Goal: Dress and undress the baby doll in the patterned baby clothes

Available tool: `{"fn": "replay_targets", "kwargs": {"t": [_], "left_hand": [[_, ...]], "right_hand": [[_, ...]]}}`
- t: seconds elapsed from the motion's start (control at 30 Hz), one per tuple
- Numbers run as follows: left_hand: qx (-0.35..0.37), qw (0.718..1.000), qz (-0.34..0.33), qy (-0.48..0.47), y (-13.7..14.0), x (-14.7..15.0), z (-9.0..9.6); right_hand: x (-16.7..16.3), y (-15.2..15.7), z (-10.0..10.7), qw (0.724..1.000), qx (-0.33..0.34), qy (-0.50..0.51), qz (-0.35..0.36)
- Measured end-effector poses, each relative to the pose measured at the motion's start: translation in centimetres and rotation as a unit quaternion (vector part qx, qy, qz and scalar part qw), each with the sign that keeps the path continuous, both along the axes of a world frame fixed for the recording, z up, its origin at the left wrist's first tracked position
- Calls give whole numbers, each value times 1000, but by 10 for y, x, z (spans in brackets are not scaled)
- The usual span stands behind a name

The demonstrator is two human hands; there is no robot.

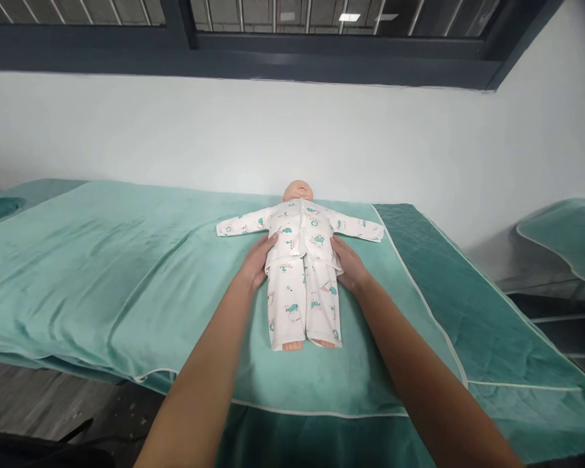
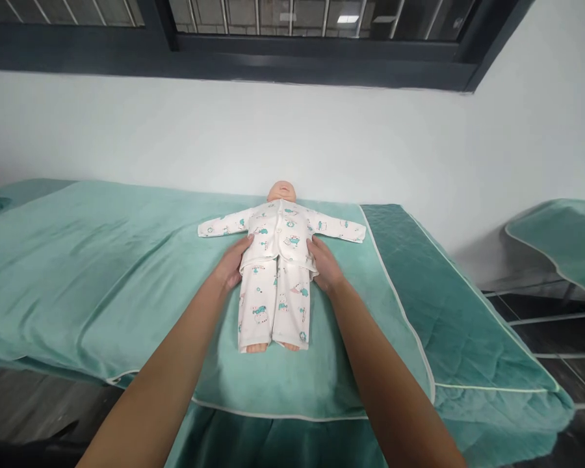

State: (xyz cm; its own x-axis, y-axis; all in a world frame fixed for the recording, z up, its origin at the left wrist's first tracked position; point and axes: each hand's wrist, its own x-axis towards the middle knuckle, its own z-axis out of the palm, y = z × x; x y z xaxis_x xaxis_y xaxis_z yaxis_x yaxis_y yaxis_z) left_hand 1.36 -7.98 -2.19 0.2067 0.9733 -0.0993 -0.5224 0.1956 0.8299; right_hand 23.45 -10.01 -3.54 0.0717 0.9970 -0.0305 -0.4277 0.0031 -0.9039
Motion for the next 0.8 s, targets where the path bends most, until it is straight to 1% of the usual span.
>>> {"fn": "replay_targets", "kwargs": {"t": [0.13,0.23,0.3,0.47,0.63,0.8], "left_hand": [[-1,1000,-10,-3,11,4,0],[13,1000,-12,-9,19,8,1],[16,1000,-17,-12,25,11,2],[4,1000,-4,-19,34,16,4],[20,1000,-4,-11,29,17,5],[9,1000,16,0,25,17,7]], "right_hand": [[0,2,2,996,26,58,70],[-1,4,5,991,38,91,95],[-2,6,8,988,40,108,101],[-2,15,12,986,40,116,113],[1,22,7,985,43,116,117],[3,24,5,983,44,121,128]]}}
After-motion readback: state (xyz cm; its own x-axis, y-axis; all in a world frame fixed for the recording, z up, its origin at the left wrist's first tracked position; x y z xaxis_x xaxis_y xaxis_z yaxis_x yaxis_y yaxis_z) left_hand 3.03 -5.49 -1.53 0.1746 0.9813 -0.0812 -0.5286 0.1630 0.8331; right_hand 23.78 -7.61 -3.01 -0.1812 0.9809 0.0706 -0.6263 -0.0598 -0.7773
